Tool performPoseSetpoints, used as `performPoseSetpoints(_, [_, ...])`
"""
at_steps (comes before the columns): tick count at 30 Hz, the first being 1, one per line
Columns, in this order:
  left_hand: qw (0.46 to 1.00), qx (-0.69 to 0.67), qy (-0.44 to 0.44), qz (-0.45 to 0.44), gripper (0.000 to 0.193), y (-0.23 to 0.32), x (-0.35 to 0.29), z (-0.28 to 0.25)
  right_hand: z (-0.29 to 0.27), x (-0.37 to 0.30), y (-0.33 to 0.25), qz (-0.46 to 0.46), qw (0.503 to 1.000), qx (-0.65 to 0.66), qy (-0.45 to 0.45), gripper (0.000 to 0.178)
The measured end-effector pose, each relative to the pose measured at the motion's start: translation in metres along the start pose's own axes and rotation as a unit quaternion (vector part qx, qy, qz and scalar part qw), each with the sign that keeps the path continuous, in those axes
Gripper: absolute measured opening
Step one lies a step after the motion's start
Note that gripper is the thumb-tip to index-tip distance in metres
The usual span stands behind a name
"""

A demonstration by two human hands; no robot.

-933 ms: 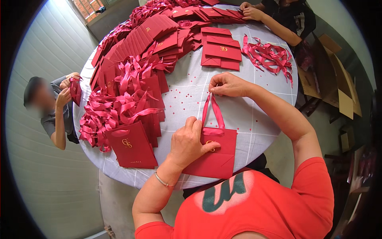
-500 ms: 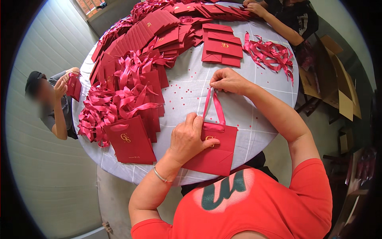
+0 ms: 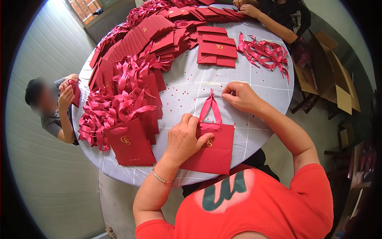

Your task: The person attaches ribbon handles to paper bags by threading ribbons through the pre-cut slots and folds the bags by hand.

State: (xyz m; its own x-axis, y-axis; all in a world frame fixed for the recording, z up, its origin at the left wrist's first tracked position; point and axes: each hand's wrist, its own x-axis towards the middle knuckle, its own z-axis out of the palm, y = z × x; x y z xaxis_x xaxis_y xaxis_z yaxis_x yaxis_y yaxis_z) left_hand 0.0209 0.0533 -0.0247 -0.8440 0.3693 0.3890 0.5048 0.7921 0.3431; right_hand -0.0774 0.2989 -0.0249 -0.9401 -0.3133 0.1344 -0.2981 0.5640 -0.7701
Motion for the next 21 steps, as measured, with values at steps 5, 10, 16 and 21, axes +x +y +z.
performPoseSetpoints(5, [1.000, -0.017, -0.010, -0.008, 0.044, 0.000, 0.000, -0.003, -0.004, -0.043, -0.025, -0.029, 0.998, -0.064, -0.001, 0.018])
performPoseSetpoints(10, [0.999, -0.047, -0.006, -0.024, 0.035, -0.003, -0.002, -0.003, 0.003, -0.065, -0.030, -0.044, 0.996, -0.076, -0.015, 0.013])
performPoseSetpoints(16, [0.997, -0.075, 0.000, -0.035, 0.023, -0.006, -0.003, -0.004, 0.016, -0.061, -0.038, -0.064, 0.997, -0.047, -0.019, 0.012])
performPoseSetpoints(21, [0.994, -0.096, 0.004, -0.041, 0.020, -0.011, -0.003, -0.002, 0.035, -0.067, -0.058, -0.179, 0.977, -0.116, 0.021, 0.012])
